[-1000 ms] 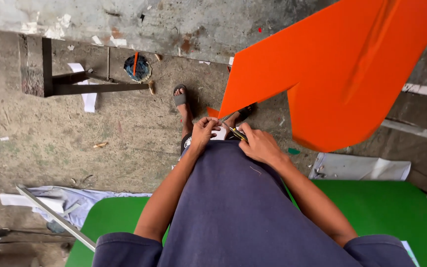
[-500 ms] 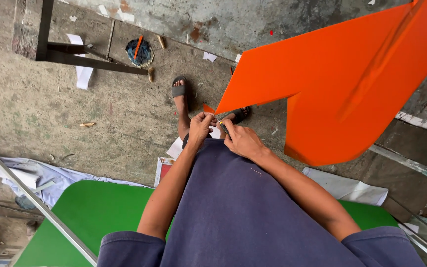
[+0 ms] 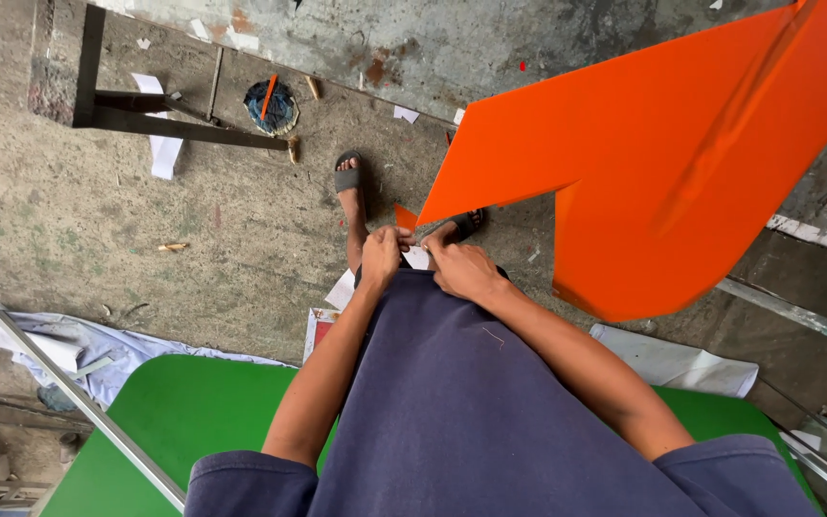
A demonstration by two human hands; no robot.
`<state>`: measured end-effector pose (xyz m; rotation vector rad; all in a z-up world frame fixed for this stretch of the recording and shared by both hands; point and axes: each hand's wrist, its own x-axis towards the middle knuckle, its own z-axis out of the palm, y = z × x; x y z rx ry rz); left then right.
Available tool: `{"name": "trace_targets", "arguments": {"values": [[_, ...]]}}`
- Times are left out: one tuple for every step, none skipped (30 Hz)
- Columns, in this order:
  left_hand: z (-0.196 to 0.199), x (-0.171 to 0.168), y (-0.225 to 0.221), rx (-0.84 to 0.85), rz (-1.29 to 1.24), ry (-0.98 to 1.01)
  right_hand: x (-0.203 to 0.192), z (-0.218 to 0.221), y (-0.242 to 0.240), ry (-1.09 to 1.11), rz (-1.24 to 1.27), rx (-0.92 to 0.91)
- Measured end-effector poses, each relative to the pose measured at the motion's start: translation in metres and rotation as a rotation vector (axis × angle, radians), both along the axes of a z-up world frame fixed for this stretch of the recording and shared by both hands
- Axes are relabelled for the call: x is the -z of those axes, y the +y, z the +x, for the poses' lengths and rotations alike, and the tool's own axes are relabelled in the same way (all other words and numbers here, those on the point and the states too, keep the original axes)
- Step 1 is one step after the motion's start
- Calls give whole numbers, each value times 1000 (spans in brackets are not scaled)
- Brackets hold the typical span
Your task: Trimming excess vinyl from the edges of a large orange sign component using a utility knife.
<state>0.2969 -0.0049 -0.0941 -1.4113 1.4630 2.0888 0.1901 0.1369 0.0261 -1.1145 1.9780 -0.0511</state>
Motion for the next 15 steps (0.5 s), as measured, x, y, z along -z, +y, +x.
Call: {"name": "trace_targets", "arguments": {"values": [[-7,-28,-7,4,-2,2,7,-4,5,2,-2,4],[-14,-55,-13,139,-52,68,13,-7,11,-20,74,36],[-20,-83,-20,277,-102,133,20,-9,17,-44,150,72],[-21,-77,-17,285,-104,134,26,-13,25,-43,147,80],[-22,-71,-16,299,-149,171,31,-16,33,-62,246,168],[-24,-66,-14,312,-194,208,36,-19,41,-82,343,256],[-24,-64,-18,338,-194,219,32,-23,48,-78,340,284],[-25,-62,-21,394,-213,209,26,-26,55,-112,386,366],[-30,-59,-26,457,-234,205,21,-31,62,-144,427,456],[-26,-45,-27,489,-238,222,20,-34,73,-139,418,492],[-23,-32,-29,621,-293,142,18,-34,83,-175,395,590],[-21,-18,-32,751,-352,62,17,-34,95,-211,368,687],[-31,-43,-35,796,-361,81,17,-31,102,-210,355,735],[-42,-69,-37,805,-577,111,17,-27,109,-207,311,838],[-50,-96,-38,808,-788,149,16,-20,117,-205,268,945]]}}
